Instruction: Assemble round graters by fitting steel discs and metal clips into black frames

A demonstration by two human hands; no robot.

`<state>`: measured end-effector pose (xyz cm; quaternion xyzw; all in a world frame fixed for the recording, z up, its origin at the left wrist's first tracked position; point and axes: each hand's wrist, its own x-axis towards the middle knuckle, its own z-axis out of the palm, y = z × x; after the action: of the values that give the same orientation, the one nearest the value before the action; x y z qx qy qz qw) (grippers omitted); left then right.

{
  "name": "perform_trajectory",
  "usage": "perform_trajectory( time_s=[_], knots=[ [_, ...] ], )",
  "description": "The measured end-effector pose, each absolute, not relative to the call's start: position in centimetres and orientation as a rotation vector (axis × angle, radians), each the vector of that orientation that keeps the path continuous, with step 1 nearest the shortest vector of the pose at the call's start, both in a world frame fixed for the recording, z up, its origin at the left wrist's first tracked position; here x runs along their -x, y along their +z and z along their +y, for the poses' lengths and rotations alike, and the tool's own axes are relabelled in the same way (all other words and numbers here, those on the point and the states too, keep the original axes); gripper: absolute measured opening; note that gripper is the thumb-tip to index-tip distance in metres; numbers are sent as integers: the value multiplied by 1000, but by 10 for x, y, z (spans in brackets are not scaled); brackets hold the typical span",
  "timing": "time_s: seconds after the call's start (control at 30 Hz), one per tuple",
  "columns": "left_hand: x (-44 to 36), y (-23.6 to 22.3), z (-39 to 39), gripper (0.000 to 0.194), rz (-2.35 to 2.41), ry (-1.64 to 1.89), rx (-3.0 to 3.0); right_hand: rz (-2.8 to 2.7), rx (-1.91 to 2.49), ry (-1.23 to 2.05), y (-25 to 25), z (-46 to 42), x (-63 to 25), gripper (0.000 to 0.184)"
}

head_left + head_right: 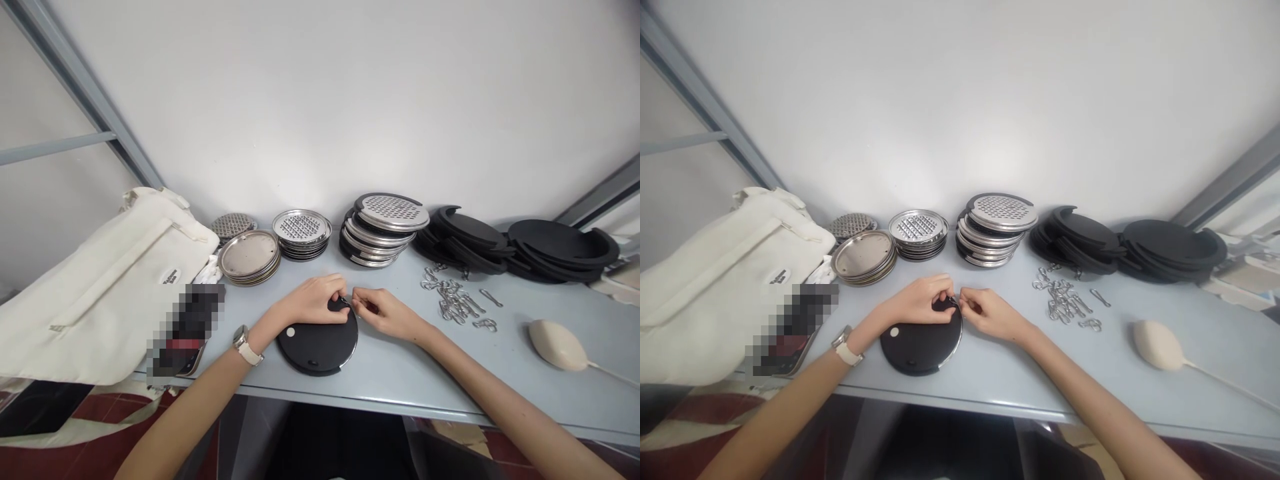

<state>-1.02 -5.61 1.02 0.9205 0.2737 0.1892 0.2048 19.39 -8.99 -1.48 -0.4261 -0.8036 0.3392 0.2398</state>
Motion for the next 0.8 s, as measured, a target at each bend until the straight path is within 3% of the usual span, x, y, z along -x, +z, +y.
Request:
perform_trajectory(
  time_s=[0.43, 0.8],
  knots=[
    [11, 11, -56, 17, 760, 519, -2578, -2226, 1175, 943, -11, -89, -193, 35],
    [10, 13, -57, 17, 783, 496, -2546, -2282, 1151, 939, -10, -89, -194, 28]
  ],
)
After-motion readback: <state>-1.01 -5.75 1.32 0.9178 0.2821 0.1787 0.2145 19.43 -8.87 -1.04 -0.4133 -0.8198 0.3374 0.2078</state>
